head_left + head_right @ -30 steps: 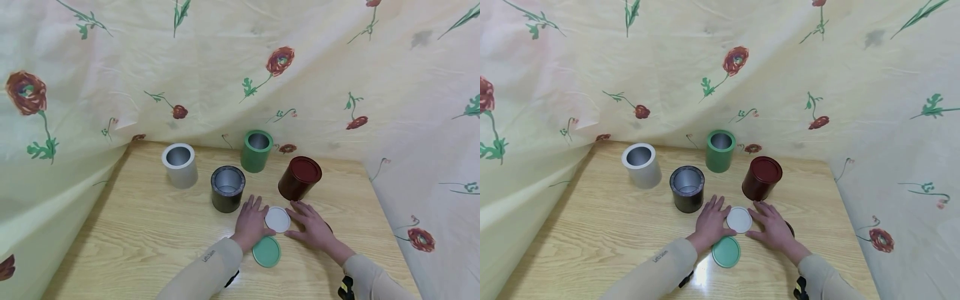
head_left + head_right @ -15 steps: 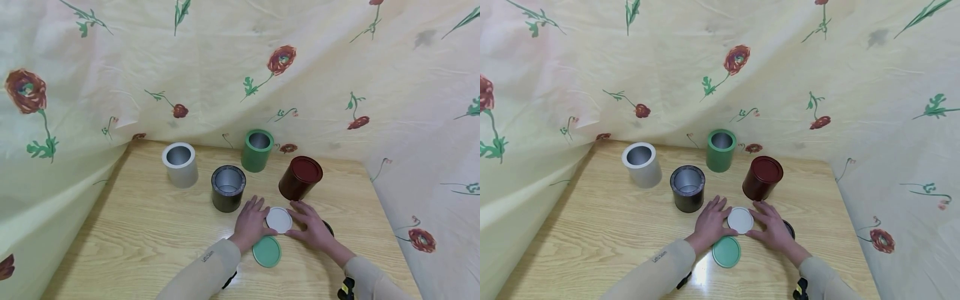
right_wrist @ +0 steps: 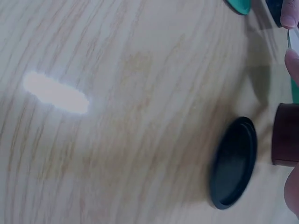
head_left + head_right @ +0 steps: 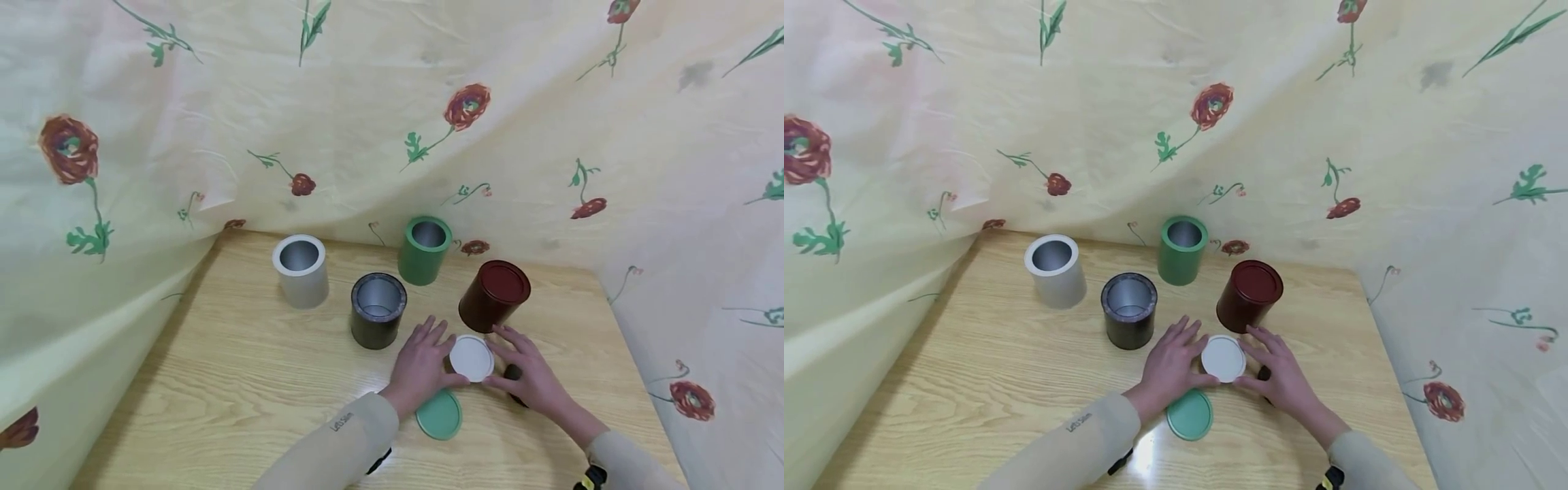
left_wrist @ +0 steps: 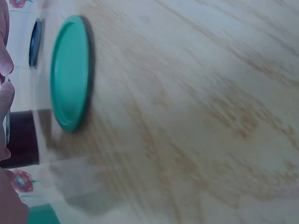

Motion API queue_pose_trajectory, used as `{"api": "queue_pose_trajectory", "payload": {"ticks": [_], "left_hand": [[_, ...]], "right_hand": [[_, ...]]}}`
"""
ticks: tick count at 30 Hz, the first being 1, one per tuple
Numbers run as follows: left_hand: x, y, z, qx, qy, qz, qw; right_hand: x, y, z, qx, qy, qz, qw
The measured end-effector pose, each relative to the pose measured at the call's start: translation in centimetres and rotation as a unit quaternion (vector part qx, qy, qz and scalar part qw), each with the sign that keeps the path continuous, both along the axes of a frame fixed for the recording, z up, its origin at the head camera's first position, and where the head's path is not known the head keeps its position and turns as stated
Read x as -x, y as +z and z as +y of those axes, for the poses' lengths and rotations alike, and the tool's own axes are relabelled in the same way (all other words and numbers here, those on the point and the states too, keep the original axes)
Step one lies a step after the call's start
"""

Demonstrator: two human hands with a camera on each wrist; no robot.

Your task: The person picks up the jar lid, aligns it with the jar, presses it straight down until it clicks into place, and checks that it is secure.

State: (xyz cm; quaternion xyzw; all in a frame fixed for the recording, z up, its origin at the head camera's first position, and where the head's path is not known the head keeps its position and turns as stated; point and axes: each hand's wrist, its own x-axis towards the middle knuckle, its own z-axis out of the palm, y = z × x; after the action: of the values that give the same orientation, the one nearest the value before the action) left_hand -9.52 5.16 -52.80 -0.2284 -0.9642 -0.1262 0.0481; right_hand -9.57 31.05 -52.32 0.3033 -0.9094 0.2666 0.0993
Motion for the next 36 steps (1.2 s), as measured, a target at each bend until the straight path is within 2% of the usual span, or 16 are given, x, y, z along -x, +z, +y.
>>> {"api": "queue_pose_trajectory", "payload": {"ticks": [6,15,20,24,31,36], "left_hand": [[-0.4,2.1,0.4,-0.01,-0.007,-0.001,0.9999],[0.0,5.5,1.3,-0.002,-0.028,0.064,0.9975],[0.9,7.7,1.2,-0.004,-0.039,0.095,0.9947],[1.8,9.5,0.8,0.001,-0.045,0.099,0.9941],[3.6,12.4,-0.5,0.025,-0.049,0.105,0.993],[4.8,14.3,-2.0,0.014,-0.048,0.081,0.9954]], "right_hand": [[-0.4,1.8,0.9,0.02,0.006,0.028,0.999],[-0.8,5.2,2.3,0.041,-0.017,0.026,0.999],[-0.2,6.8,2.4,0.058,-0.008,0.06,0.996],[0.5,8.1,2.1,0.065,-0.01,0.079,0.995],[1.8,10.8,0.9,0.038,-0.031,0.057,0.997],[3.3,12.2,-0.4,0.034,-0.032,0.047,0.998]]}}
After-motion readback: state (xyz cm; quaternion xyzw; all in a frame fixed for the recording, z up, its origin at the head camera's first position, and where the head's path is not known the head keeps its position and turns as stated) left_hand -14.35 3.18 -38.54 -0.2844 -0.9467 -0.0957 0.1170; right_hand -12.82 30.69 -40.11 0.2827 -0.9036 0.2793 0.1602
